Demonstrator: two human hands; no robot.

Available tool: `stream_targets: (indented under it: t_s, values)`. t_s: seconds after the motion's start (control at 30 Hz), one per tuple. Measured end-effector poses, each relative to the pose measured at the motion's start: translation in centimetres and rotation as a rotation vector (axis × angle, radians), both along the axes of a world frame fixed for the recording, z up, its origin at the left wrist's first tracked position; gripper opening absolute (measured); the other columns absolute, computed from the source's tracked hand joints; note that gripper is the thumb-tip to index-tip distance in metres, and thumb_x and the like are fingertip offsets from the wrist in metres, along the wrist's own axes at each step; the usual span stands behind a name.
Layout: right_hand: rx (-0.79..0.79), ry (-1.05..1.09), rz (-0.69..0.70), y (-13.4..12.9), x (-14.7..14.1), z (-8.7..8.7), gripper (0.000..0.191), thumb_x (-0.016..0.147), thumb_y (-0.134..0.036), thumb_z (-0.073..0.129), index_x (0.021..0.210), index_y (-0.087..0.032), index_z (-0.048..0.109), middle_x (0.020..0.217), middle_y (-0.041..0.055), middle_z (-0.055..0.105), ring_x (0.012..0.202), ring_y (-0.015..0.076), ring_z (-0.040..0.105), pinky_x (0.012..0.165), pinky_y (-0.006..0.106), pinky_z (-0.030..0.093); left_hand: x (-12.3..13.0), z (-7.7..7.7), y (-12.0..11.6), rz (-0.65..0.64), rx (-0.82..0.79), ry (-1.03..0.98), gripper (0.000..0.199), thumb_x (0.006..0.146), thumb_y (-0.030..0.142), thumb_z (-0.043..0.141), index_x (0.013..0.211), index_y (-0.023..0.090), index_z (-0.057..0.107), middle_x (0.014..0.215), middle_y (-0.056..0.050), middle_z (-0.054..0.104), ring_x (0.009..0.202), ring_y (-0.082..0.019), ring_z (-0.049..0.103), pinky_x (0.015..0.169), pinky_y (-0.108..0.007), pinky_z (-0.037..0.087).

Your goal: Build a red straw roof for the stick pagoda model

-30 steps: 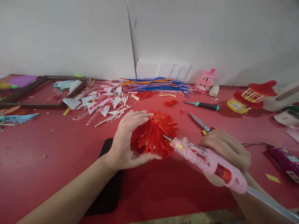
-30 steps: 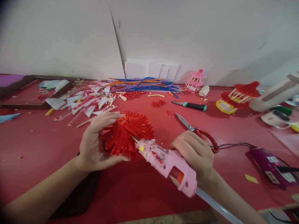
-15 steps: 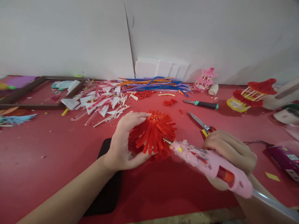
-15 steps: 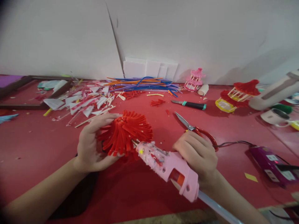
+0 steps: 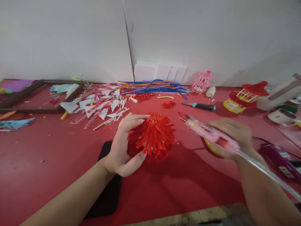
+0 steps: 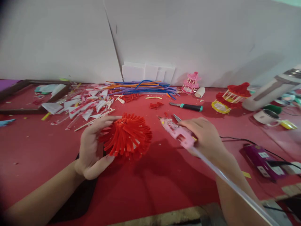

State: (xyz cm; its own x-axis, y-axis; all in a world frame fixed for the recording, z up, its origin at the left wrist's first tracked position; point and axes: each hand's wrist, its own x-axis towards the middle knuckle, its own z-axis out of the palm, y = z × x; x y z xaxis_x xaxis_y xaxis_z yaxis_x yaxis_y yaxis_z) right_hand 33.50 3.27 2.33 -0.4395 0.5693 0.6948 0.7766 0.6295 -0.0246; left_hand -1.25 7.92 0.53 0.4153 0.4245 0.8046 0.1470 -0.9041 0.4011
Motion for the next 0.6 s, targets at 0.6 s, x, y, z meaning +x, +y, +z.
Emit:
stream_targets:
  t_s: [0.6]
  values:
    - [-0.661, -0.129, -0.311, 12.3, -4.4, 0.4, 0.020, 0.097, -0.020, 0.054, 0.103, -0.013, 0.073, 0.107, 0.0121, 0.075, 0.101, 0.0239, 0.069, 0.094, 0.039, 0.052, 0.6, -1.2, 0.0, -0.022, -0.093, -0.196, 0.065, 0.083, 0.040, 0.063, 0.143, 0.020, 0.050, 0.134, -0.016, 0.061, 0.122, -0.035, 0.061, 0.101, -0.053, 0.052]
